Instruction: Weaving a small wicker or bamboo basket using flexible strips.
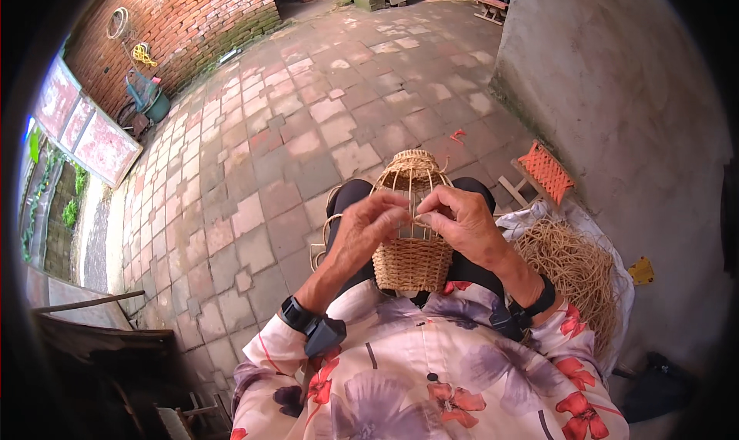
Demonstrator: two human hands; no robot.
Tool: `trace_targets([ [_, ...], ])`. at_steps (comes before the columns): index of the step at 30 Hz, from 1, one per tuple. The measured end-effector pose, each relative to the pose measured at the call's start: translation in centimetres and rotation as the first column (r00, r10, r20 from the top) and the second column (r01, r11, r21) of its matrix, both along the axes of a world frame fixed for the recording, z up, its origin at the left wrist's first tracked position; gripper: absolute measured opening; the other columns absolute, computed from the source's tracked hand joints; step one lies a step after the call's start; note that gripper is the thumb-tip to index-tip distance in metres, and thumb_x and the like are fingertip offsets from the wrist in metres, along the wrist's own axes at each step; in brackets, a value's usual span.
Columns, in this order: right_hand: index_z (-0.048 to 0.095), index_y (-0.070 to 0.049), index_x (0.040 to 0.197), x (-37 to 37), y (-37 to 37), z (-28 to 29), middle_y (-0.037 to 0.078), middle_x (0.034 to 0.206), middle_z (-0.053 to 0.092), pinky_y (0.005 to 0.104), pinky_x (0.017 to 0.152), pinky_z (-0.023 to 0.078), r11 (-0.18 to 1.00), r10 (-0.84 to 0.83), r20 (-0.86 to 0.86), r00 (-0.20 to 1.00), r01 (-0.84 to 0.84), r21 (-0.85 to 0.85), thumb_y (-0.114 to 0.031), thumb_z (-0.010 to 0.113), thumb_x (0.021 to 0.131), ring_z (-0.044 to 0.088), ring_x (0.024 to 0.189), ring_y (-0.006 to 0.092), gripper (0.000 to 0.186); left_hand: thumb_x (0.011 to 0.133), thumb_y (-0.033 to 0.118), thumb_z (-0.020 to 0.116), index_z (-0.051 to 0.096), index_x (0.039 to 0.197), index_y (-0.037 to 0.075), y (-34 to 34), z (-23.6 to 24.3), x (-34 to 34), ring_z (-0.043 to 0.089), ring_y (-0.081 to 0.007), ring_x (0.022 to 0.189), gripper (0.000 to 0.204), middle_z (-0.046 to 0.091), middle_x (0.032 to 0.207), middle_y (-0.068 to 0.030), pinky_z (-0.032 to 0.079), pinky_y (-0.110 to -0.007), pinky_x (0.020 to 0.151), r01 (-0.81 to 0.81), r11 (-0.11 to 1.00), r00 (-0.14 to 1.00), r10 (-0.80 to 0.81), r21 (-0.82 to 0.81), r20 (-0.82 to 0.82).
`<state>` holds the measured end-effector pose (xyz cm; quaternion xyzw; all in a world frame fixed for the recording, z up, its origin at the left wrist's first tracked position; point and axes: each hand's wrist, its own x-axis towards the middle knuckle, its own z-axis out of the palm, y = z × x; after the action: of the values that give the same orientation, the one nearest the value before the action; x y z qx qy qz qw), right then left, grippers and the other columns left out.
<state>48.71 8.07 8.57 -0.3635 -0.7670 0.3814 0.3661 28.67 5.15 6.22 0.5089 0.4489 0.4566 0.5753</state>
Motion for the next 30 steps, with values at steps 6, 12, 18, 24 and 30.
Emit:
trace_targets([
  [6, 0.063, -0.001, 0.092, -0.1, -0.6, -0.7, 0.000, 0.072, 0.061, 0.0229, 0.059, 0.045, 0.985, -0.088, -0.211, 0.973, 0.054, -0.164, -0.003, 0.065, 0.084, 0.056, 0.067, 0.0042, 0.009, 0.093, 0.021, 0.063, 0.064, 0.097, 0.004, -1.7, -1.7, -0.6, 0.058, -0.0061, 0.067, 0.018, 0.062, 0.079, 0.0007, 0.049, -0.021, 0.060, -0.064, 0.998, 0.996, 0.064, 0.006, -0.060],
  [12, 0.066, -0.002, 0.103, 1.3, -1.5, -2.8, 0.020, 0.081, 0.065, 0.0390, 0.066, 0.051, 0.976, 0.051, 0.217, 0.975, -0.095, 0.198, -0.009, 0.061, 0.082, 0.065, 0.076, 0.0344, 0.022, 0.087, 0.015, 0.065, 0.064, 0.087, 0.000, -2.6, -1.3, -1.4, 0.057, -0.0078, 0.063, 0.016, 0.063, 0.073, -0.0012, 0.045, -0.024, 0.057, -0.134, 0.983, 0.933, 0.169, 0.128, -0.318],
  [18, 0.065, -0.007, 0.109, 0.4, 0.1, -3.5, 0.019, 0.074, 0.064, 0.0434, 0.062, 0.050, 0.976, -0.073, 0.286, 0.956, 0.009, 0.217, -0.010, 0.060, 0.081, 0.064, 0.069, 0.0363, 0.029, 0.077, 0.002, 0.065, 0.061, 0.079, 0.000, -2.5, -0.8, 0.0, 0.059, -0.0155, 0.057, 0.005, 0.060, 0.067, -0.0071, 0.047, -0.028, 0.053, 0.000, 0.856, 0.701, 0.369, 0.517, -0.611],
  [24, 0.068, -0.009, 0.101, -0.8, 0.5, -3.6, 0.018, 0.074, 0.065, 0.0427, 0.065, 0.050, 0.982, -0.062, 0.397, 0.916, -0.015, 0.188, -0.016, 0.063, 0.077, 0.064, 0.073, 0.0355, 0.025, 0.076, 0.011, 0.065, 0.062, 0.078, 0.005, -1.4, -1.2, 0.9, 0.063, -0.0272, 0.061, 0.007, 0.062, 0.071, -0.0090, 0.050, -0.037, 0.056, 0.102, 0.832, 0.604, 0.383, 0.545, -0.699],
  [30, 0.066, -0.004, 0.089, -0.6, 1.0, -4.1, 0.012, 0.065, 0.062, 0.0337, 0.058, 0.049, 0.997, -0.013, 0.288, 0.957, -0.008, 0.073, -0.013, 0.064, 0.078, 0.062, 0.060, 0.0216, 0.014, 0.080, 0.014, 0.064, 0.067, 0.091, 0.005, 0.1, -1.0, -0.2, 0.063, -0.0228, 0.065, 0.015, 0.063, 0.073, -0.0091, 0.049, -0.036, 0.060, 0.116, 0.909, 0.679, 0.221, 0.400, -0.700],
])
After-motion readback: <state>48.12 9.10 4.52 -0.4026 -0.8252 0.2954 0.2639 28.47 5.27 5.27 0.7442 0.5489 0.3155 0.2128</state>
